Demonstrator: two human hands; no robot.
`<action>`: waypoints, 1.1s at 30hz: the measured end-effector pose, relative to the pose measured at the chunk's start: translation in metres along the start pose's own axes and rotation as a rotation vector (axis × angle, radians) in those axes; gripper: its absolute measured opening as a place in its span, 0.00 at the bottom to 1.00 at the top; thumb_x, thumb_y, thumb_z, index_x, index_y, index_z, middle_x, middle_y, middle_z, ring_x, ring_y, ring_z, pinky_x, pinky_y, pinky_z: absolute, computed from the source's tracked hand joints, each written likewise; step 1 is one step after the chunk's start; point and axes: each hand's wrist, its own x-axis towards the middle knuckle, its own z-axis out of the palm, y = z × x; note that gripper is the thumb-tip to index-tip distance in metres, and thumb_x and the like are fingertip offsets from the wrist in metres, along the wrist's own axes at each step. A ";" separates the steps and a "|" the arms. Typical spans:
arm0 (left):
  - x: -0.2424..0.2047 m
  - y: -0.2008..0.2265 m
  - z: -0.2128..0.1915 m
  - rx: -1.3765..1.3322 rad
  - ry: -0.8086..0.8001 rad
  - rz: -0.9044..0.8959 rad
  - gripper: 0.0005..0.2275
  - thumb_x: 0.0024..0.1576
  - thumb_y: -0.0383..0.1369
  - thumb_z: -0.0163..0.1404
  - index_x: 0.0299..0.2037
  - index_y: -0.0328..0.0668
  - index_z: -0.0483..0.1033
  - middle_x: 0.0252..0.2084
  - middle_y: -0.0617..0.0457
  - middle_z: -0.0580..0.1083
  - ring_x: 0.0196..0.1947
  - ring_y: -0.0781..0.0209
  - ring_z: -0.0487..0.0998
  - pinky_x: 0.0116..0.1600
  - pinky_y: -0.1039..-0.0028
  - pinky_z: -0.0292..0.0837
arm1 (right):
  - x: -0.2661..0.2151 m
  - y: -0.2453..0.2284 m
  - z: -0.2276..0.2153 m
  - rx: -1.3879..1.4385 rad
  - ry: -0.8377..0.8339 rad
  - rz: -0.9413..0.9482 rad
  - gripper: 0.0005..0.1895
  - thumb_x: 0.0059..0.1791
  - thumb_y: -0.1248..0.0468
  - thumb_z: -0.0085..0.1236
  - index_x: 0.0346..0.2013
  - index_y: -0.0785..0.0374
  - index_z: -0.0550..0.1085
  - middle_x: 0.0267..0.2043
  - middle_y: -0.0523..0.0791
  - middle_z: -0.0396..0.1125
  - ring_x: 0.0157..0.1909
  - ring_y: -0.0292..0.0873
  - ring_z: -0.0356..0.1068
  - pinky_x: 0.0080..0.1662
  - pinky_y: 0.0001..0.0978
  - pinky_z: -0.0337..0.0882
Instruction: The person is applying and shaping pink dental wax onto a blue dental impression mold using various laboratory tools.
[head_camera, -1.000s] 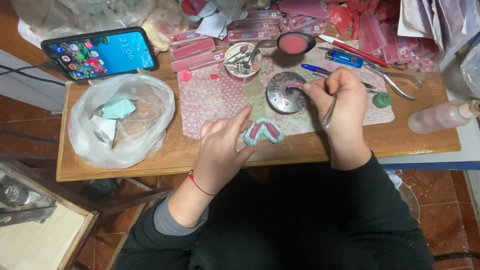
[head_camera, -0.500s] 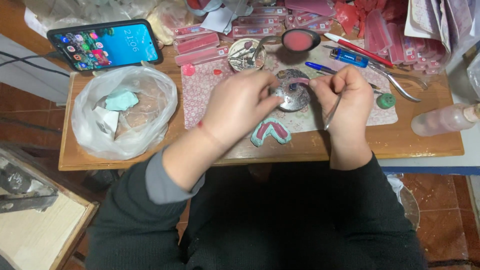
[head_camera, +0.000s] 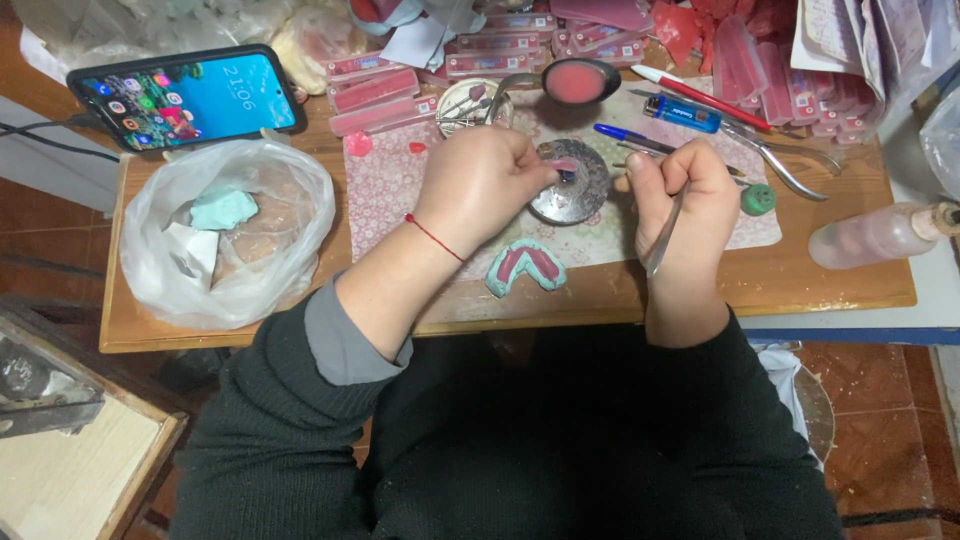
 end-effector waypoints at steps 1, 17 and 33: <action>-0.001 0.002 0.001 0.001 -0.002 -0.002 0.11 0.51 0.43 0.60 0.28 0.46 0.84 0.25 0.48 0.79 0.28 0.50 0.81 0.37 0.60 0.74 | -0.001 -0.001 0.000 0.001 0.000 0.003 0.20 0.57 0.72 0.63 0.30 0.61 0.59 0.30 0.40 0.62 0.37 0.34 0.72 0.43 0.26 0.74; -0.003 0.001 0.008 0.039 0.001 0.081 0.13 0.53 0.45 0.60 0.28 0.45 0.82 0.26 0.50 0.78 0.27 0.54 0.81 0.41 0.62 0.74 | -0.006 0.000 -0.002 -0.034 -0.056 -0.012 0.20 0.59 0.74 0.61 0.31 0.61 0.59 0.36 0.44 0.68 0.41 0.34 0.72 0.47 0.27 0.75; -0.011 -0.007 -0.016 0.021 0.168 0.210 0.17 0.51 0.48 0.63 0.25 0.41 0.81 0.26 0.48 0.77 0.24 0.50 0.78 0.31 0.62 0.72 | 0.003 -0.001 0.009 -0.120 -0.158 0.027 0.21 0.52 0.78 0.64 0.31 0.61 0.59 0.35 0.46 0.73 0.41 0.32 0.72 0.42 0.23 0.72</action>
